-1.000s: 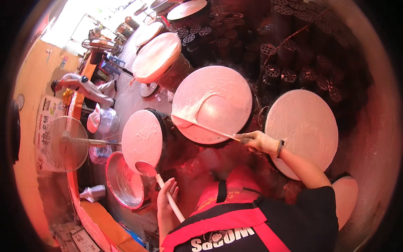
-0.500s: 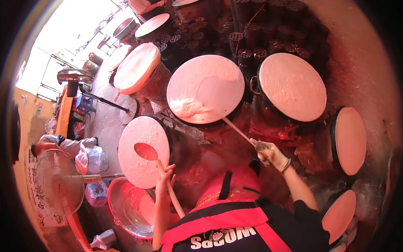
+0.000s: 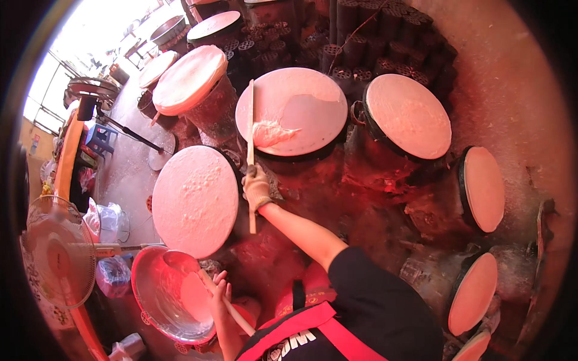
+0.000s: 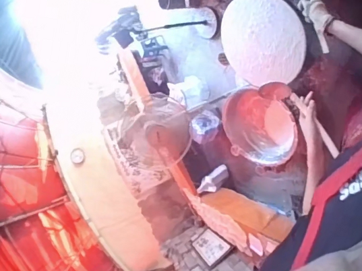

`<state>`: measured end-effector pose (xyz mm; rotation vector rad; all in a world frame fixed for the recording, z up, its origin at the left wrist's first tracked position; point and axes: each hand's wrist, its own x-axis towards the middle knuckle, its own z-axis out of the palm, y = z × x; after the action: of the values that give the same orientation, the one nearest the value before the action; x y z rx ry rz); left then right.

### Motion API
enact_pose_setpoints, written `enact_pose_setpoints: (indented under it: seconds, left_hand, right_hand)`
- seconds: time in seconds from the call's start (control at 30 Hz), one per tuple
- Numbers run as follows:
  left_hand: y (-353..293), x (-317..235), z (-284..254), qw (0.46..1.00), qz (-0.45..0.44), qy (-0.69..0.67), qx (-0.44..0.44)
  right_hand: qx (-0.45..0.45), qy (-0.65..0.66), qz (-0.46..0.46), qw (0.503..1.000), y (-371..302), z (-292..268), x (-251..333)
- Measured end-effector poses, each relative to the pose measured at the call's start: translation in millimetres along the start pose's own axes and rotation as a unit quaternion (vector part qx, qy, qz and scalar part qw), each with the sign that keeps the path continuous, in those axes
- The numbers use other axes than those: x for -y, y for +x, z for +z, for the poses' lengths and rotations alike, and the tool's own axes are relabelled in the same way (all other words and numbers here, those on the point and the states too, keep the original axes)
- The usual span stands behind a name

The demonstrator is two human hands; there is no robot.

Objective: The person makes thin sheets of dough by scooping batter from a bowl with a ladle, spreading it onto hot plates using a wooden stick, and peeling off the cooked sheets.

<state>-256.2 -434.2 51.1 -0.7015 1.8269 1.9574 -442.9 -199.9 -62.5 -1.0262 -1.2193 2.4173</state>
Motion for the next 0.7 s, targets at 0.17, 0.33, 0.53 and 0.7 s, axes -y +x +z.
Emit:
enact_pose_setpoints:
  seconds: [0.17, 0.33, 0.53, 0.7]
  left_hand:
    - [-1, -4, 12, 1.0, 0.017, -0.011, 0.023]
    - [4, 0, 29, 0.998, 0.015, 0.011, 0.058]
    - [7, -3, 68, 0.991, 0.058, 0.049, 0.113]
    - [3, -11, 96, 0.985, 0.096, 0.117, 0.081]
  right_hand:
    - [0.014, 0.003, 0.026, 1.0, -74, -76, 25]
    - [-0.01, 0.041, 0.056, 0.998, -65, -142, 63]
    - [0.083, -0.074, 0.007, 0.994, -54, -76, 71]
    - [0.113, -0.03, 0.069, 0.991, -51, -173, 88]
